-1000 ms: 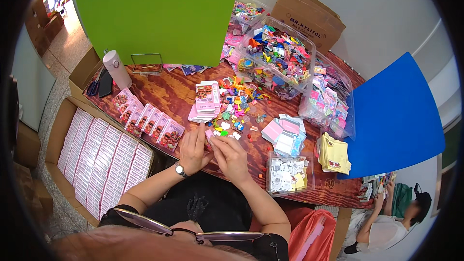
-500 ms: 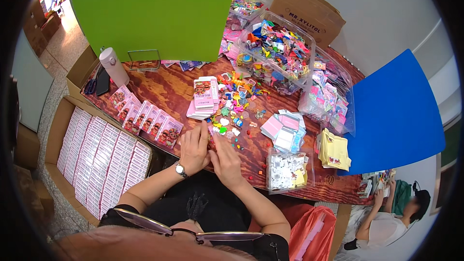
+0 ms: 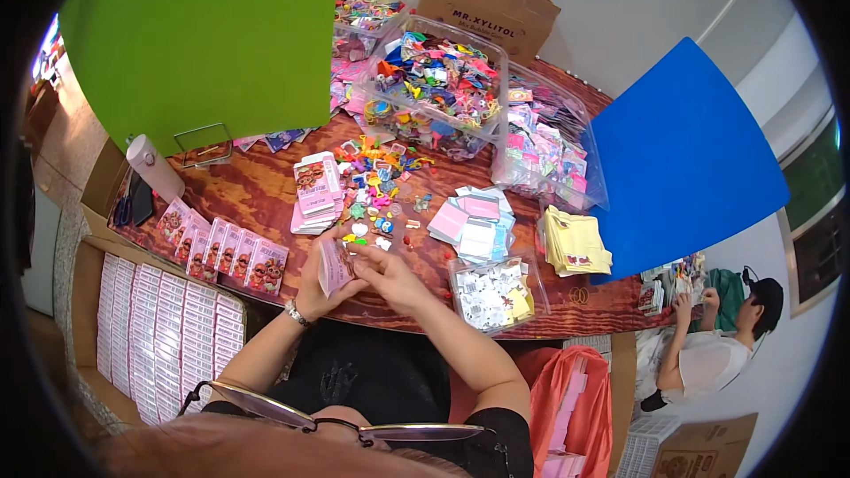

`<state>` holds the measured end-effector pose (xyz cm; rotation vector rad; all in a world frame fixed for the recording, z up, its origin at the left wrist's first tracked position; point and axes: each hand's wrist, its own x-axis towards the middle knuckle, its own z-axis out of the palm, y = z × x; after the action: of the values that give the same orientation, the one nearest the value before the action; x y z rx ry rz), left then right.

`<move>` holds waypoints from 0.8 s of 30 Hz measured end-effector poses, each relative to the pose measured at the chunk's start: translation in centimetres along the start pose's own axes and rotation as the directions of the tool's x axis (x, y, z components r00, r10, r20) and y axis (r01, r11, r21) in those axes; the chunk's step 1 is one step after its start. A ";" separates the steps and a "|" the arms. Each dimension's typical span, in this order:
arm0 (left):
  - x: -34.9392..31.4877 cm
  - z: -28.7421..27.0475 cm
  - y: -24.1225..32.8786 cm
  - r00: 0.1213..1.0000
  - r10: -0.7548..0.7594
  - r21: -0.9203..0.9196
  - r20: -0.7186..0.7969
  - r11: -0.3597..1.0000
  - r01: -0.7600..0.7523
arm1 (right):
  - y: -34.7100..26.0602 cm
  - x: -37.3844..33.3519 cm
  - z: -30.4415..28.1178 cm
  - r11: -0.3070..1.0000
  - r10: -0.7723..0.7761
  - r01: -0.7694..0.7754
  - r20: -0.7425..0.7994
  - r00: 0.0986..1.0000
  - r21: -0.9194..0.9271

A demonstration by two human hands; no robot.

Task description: The person packs small items, stickers, and cards into small cardboard boxes, closes each box, and stacks the packed boxes into a larger carton.

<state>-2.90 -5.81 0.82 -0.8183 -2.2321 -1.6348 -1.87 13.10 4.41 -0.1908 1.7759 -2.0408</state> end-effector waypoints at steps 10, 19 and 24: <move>-1.1 0.7 -0.1 0.998 -0.059 0.014 0.023 0.998 0.058 | -1.3 2.7 -18.2 -0.160 -0.272 -0.382 -0.332 0.903 -0.910; -1.0 0.8 0.3 0.974 -0.228 -0.108 -0.013 0.968 0.225 | -0.9 2.1 -19.5 0.588 -0.359 -0.141 -0.414 0.837 -0.796; -0.9 0.4 0.1 0.947 -0.306 -0.073 -0.094 0.951 0.300 | -4.2 0.0 -15.1 0.624 -0.496 0.057 -0.338 0.800 -0.780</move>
<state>-2.04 -5.68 0.35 -0.4022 -2.3359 -1.8355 -8.48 27.27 5.89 -0.1646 3.0788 -1.4724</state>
